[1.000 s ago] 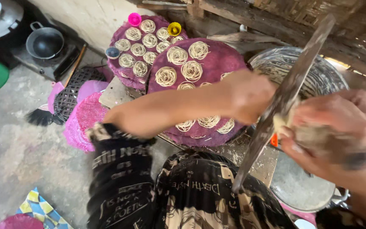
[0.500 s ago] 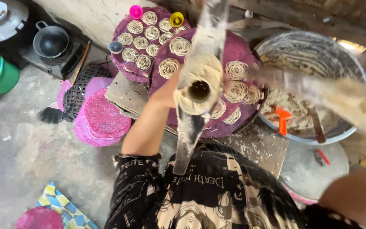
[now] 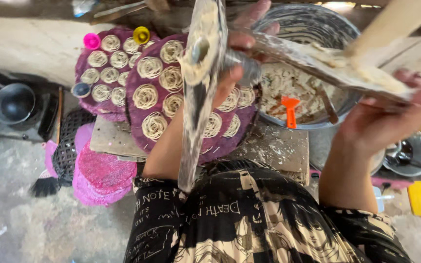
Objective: The person presses rice dough through a hand-held wooden noodle press, extruding strands into circular nests on a round tray. They repeatedly scoop dough from a large basin with a scraper, load it into the press, and squeeze the levers to extrude more nests, filling the tray.
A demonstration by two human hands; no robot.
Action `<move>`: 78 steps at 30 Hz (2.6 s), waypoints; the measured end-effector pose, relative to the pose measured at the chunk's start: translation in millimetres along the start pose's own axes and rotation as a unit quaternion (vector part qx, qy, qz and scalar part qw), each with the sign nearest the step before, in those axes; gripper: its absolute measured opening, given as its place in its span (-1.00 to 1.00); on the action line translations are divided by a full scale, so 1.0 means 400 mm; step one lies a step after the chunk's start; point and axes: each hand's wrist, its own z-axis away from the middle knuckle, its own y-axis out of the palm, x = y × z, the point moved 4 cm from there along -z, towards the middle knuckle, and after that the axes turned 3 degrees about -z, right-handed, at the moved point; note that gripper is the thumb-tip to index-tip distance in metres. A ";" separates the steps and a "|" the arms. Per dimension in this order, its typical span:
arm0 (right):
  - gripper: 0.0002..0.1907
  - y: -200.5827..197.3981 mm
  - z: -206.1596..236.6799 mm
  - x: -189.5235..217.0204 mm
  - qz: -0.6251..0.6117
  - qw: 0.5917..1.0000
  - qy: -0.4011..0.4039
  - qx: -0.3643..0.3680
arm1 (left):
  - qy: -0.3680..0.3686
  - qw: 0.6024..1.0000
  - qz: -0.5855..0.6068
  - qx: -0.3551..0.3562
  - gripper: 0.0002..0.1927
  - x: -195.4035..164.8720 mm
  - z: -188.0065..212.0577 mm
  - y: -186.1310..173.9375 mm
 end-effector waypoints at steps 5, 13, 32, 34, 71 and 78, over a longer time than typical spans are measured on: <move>-0.67 -0.132 0.006 -0.070 0.100 0.984 0.124 0.081 | 0.121 0.984 -0.082 -0.100 -0.69 0.054 -0.028 -0.021; -0.53 -0.419 -0.025 -0.294 0.851 0.384 -0.073 0.349 | 0.176 0.972 -0.145 -0.057 -0.65 -0.025 -0.008 0.003; -0.68 -0.588 -0.220 -0.482 0.803 0.373 0.340 0.316 | 0.175 0.936 -0.247 -0.182 -0.47 -0.192 0.246 -0.150; -0.68 -0.609 -0.229 -0.517 0.839 0.322 0.329 0.290 | 0.143 0.951 -0.216 -0.170 -0.47 -0.181 0.251 -0.161; -0.71 -0.555 -0.190 -0.680 0.788 0.355 0.260 0.432 | 0.123 0.953 -0.218 -0.168 -0.49 -0.164 0.253 -0.144; -0.54 -0.509 -0.142 -0.708 0.746 0.400 0.322 0.423 | 0.079 0.965 -0.192 -0.159 -0.53 -0.193 0.237 -0.108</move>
